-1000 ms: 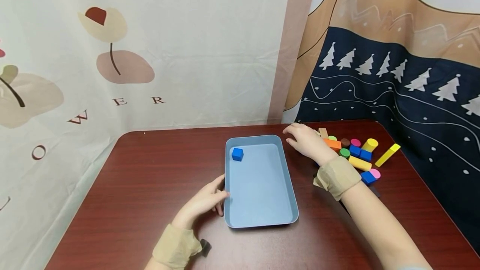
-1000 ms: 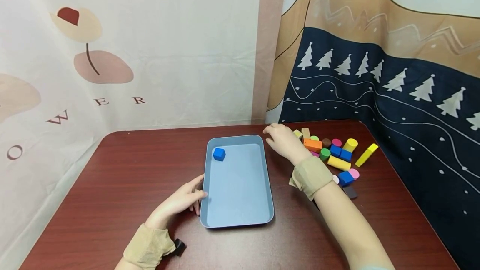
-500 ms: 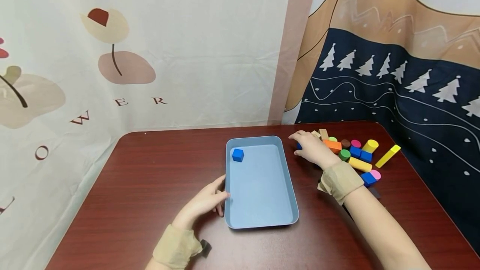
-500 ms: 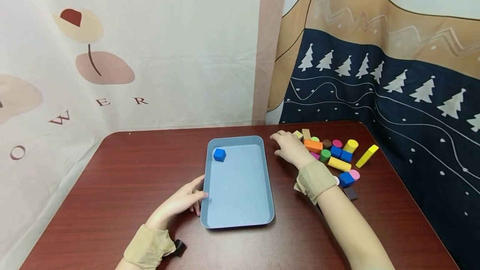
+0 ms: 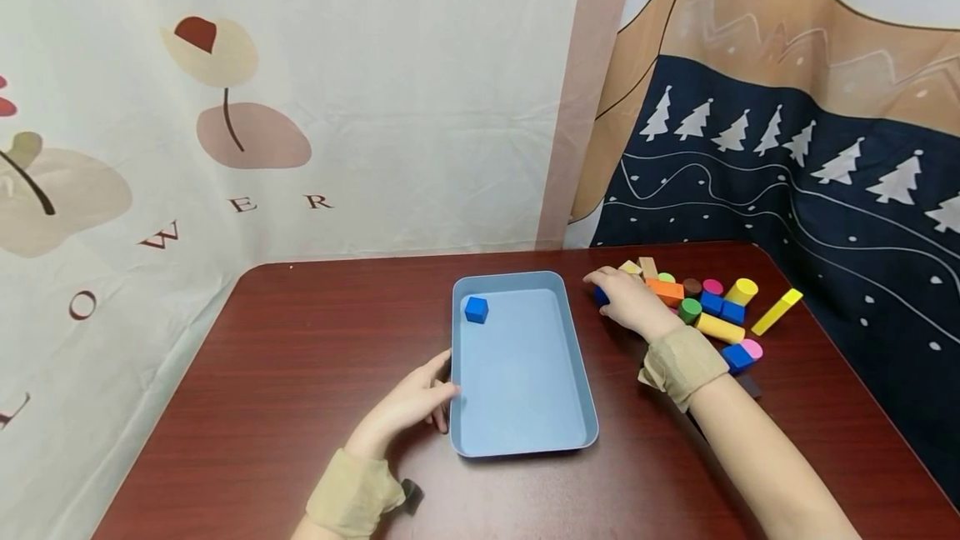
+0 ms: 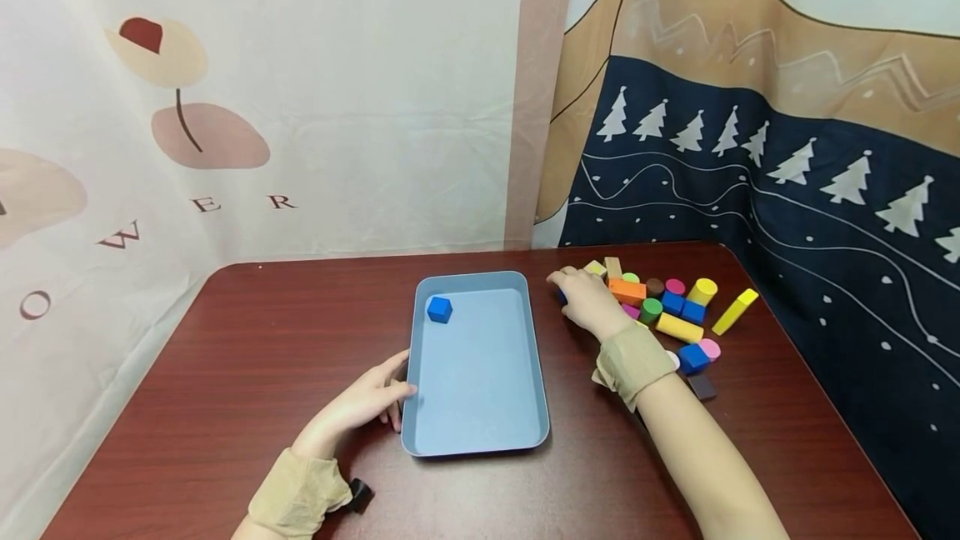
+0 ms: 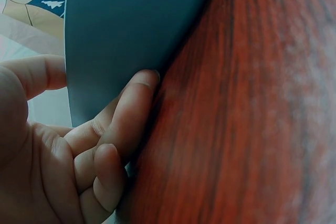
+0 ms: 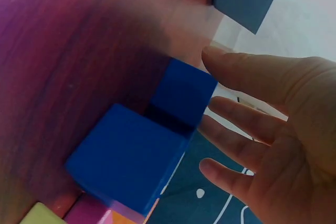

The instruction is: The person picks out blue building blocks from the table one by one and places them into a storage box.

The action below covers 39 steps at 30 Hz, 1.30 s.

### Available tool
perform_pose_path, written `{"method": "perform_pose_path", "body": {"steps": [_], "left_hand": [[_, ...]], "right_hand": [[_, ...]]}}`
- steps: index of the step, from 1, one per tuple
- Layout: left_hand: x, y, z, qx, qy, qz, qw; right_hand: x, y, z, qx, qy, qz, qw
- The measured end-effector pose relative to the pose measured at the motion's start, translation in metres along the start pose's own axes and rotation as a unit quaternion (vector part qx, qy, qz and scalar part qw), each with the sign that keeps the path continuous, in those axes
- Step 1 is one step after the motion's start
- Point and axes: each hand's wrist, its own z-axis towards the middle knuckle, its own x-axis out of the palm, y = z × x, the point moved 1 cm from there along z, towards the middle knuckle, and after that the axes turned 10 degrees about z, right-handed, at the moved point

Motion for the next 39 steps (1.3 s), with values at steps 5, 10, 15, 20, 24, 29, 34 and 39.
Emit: {"method": "perform_pose_path", "body": {"steps": [5, 10, 15, 20, 24, 29, 34, 39], "left_hand": [[-0.001, 0.0, 0.001, -0.006, 0.0, 0.004, 1.0], [-0.001, -0.001, 0.002, -0.001, -0.002, 0.007, 1.0], [-0.002, -0.001, 0.002, 0.004, -0.003, 0.008, 1.0], [-0.002, -0.001, 0.002, 0.003, -0.003, 0.012, 0.9999], [-0.001, 0.0, 0.001, 0.0, -0.005, 0.008, 1.0], [0.001, 0.0, 0.0, -0.006, -0.008, -0.001, 1.0], [0.001, -0.001, -0.001, 0.001, -0.013, -0.003, 0.9999], [0.002, 0.0, -0.001, 0.003, -0.01, -0.005, 0.9999]], "right_hand": [[0.001, -0.002, 0.001, 0.003, -0.005, -0.004, 1.0], [0.002, -0.006, 0.004, 0.012, -0.004, -0.003, 0.9999], [0.003, -0.01, 0.005, 0.005, -0.009, -0.006, 0.9999], [0.004, -0.012, 0.005, -0.004, -0.015, -0.008, 0.9998], [0.005, -0.013, 0.004, -0.012, -0.019, -0.009, 0.9997], [0.006, -0.013, 0.004, -0.012, -0.018, -0.013, 0.9997], [0.006, -0.013, 0.003, -0.011, -0.018, -0.014, 0.9997], [0.006, -0.012, 0.003, -0.022, -0.021, -0.015, 0.9994]]}}
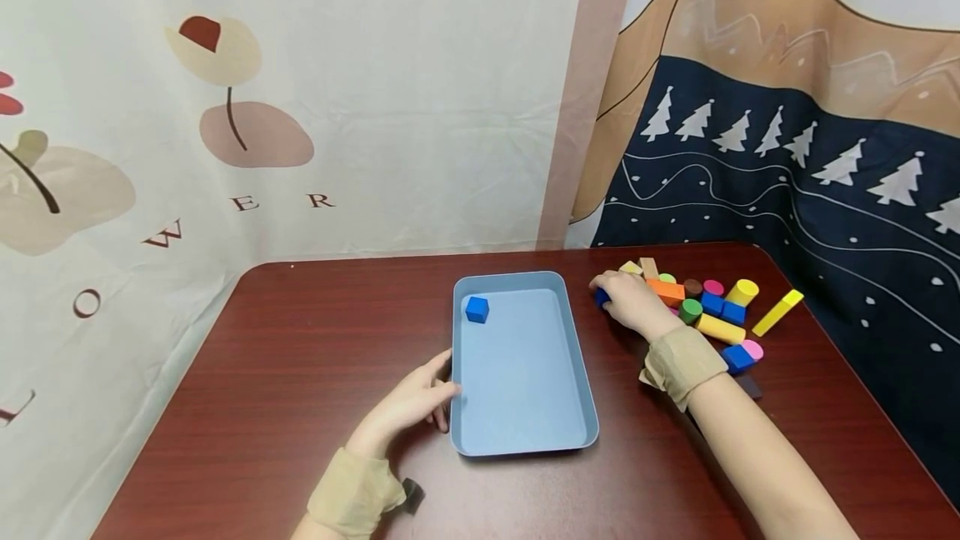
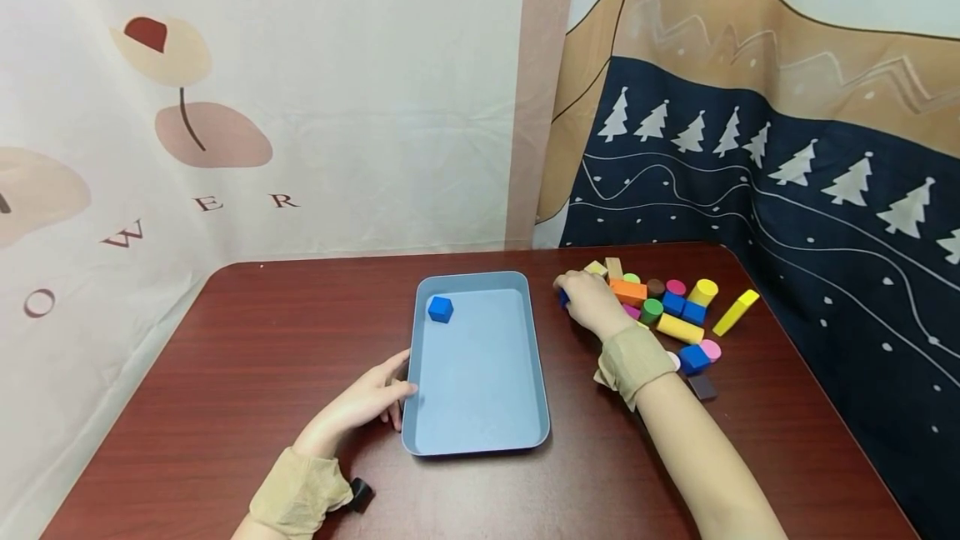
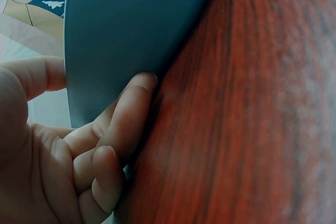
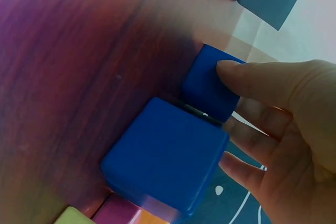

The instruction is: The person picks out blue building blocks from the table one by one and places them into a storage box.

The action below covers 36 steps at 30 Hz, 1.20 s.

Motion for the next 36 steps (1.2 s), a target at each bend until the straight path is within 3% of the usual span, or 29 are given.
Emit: {"method": "perform_pose_path", "body": {"steps": [26, 36], "left_hand": [[-0.001, 0.001, 0.002, 0.009, 0.005, 0.015, 0.9998], [0.0, 0.0, 0.001, 0.006, -0.002, 0.006, 1.0]], "right_hand": [[-0.017, 0.023, 0.005, 0.003, -0.006, 0.007, 1.0], [-0.027, 0.043, 0.011, -0.003, -0.012, 0.012, 0.9998]]}}
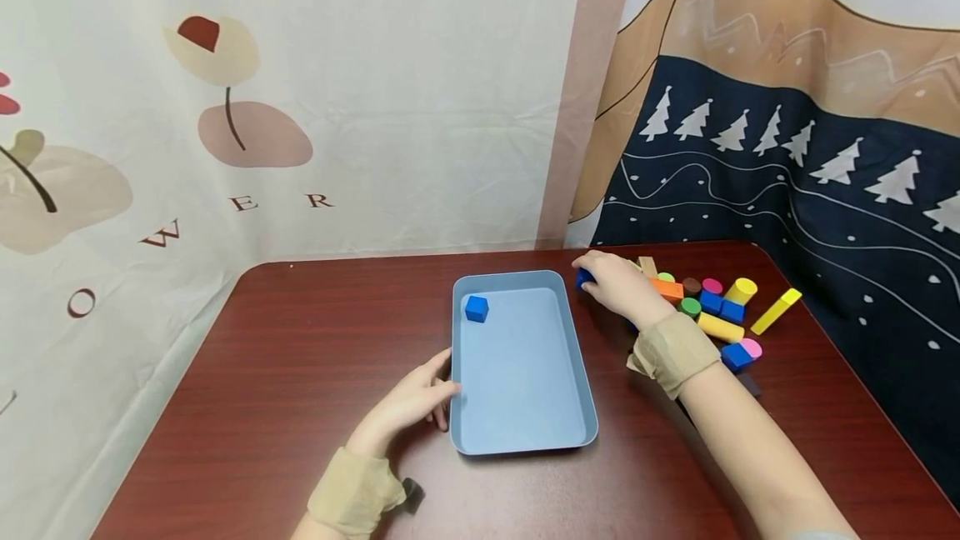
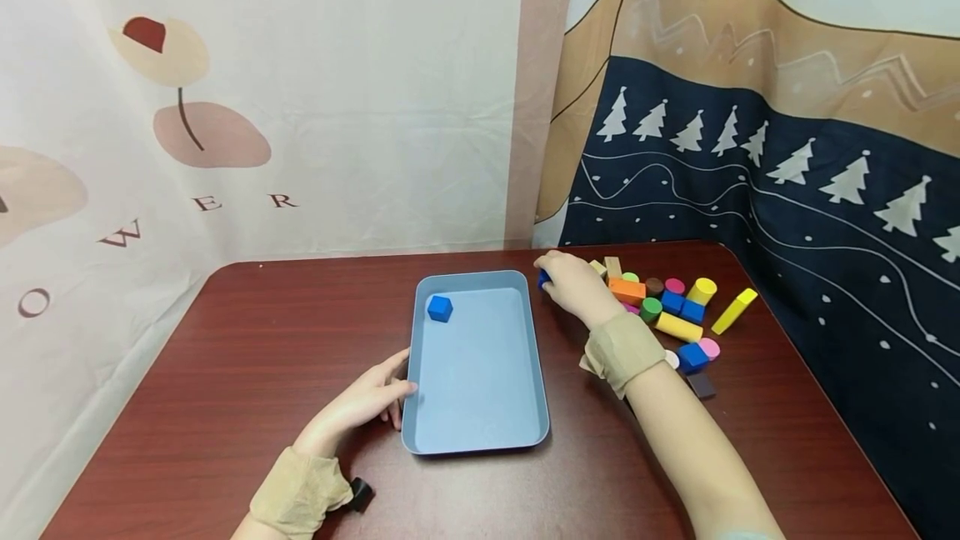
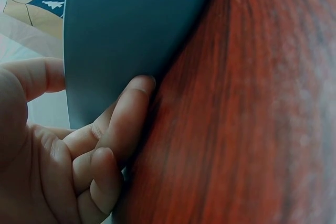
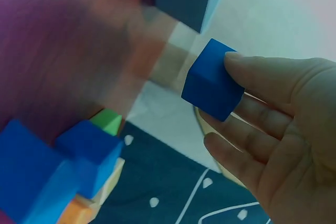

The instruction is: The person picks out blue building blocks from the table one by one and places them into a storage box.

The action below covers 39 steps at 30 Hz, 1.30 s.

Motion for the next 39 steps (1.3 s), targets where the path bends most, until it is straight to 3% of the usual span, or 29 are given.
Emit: {"method": "perform_pose_path", "body": {"steps": [18, 39], "left_hand": [[0.0, -0.001, 0.0, -0.001, 0.002, 0.01, 0.9999], [0.001, -0.002, -0.001, -0.005, -0.004, 0.004, 1.0]], "right_hand": [[-0.001, 0.041, 0.005, -0.053, -0.016, 0.022, 0.9982], [-0.002, 0.093, -0.003, -0.132, 0.0, 0.019, 0.991]]}}
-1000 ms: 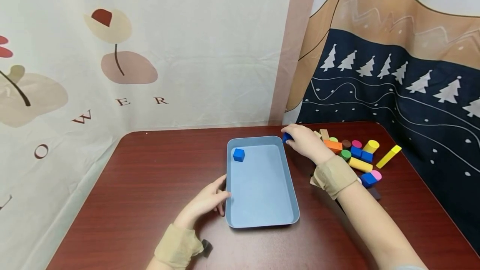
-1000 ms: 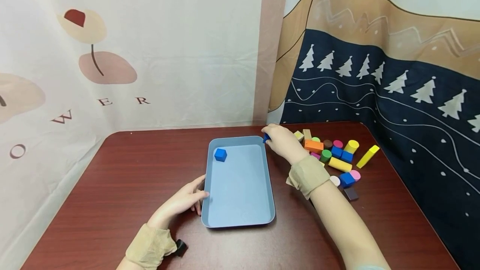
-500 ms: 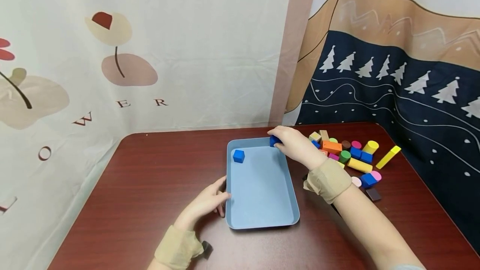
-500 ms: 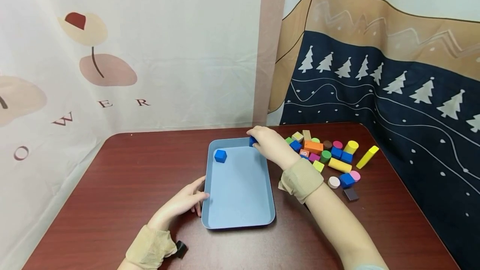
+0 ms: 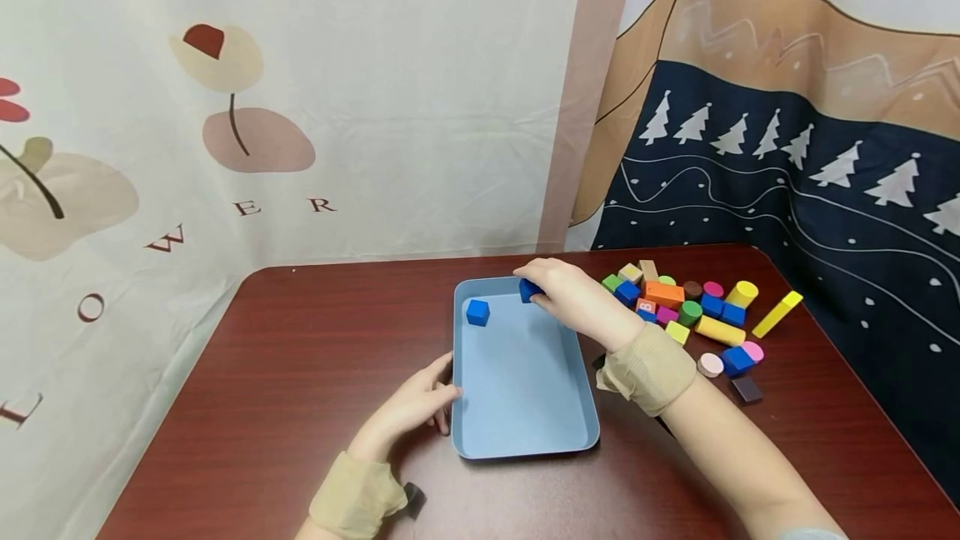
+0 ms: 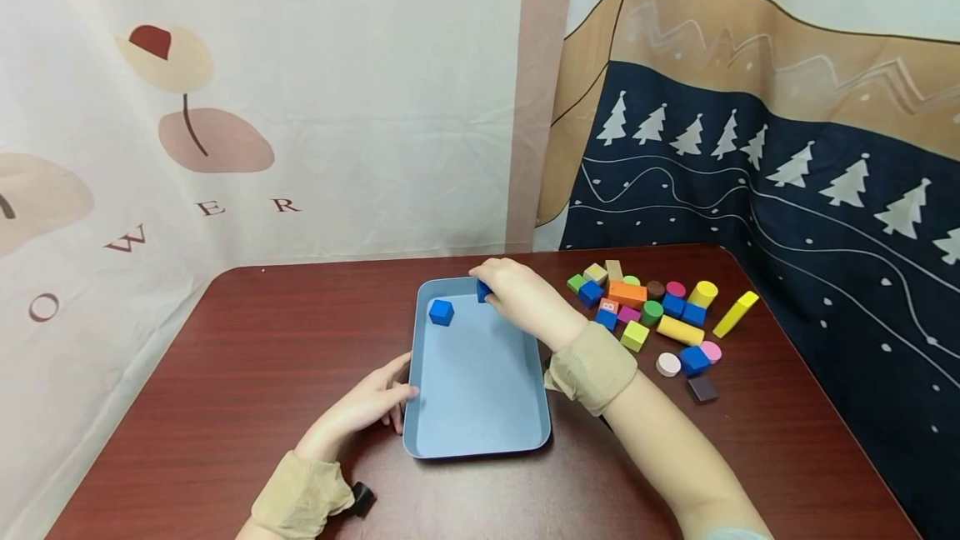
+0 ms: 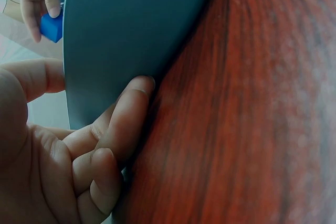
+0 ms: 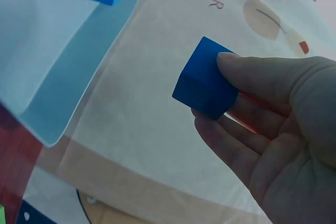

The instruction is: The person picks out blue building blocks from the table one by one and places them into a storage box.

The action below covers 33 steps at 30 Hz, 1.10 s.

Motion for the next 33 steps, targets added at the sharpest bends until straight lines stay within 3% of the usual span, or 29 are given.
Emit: {"method": "perform_pose_path", "body": {"steps": [17, 33], "left_hand": [[-0.001, 0.001, 0.001, 0.001, 0.006, 0.002, 1.0], [-0.001, 0.001, 0.003, -0.003, 0.012, 0.0, 0.9999]], "right_hand": [[0.017, 0.023, 0.011, -0.051, 0.017, 0.012, 0.9985], [0.043, 0.027, 0.019, -0.055, 0.034, 0.022, 0.9977]]}}
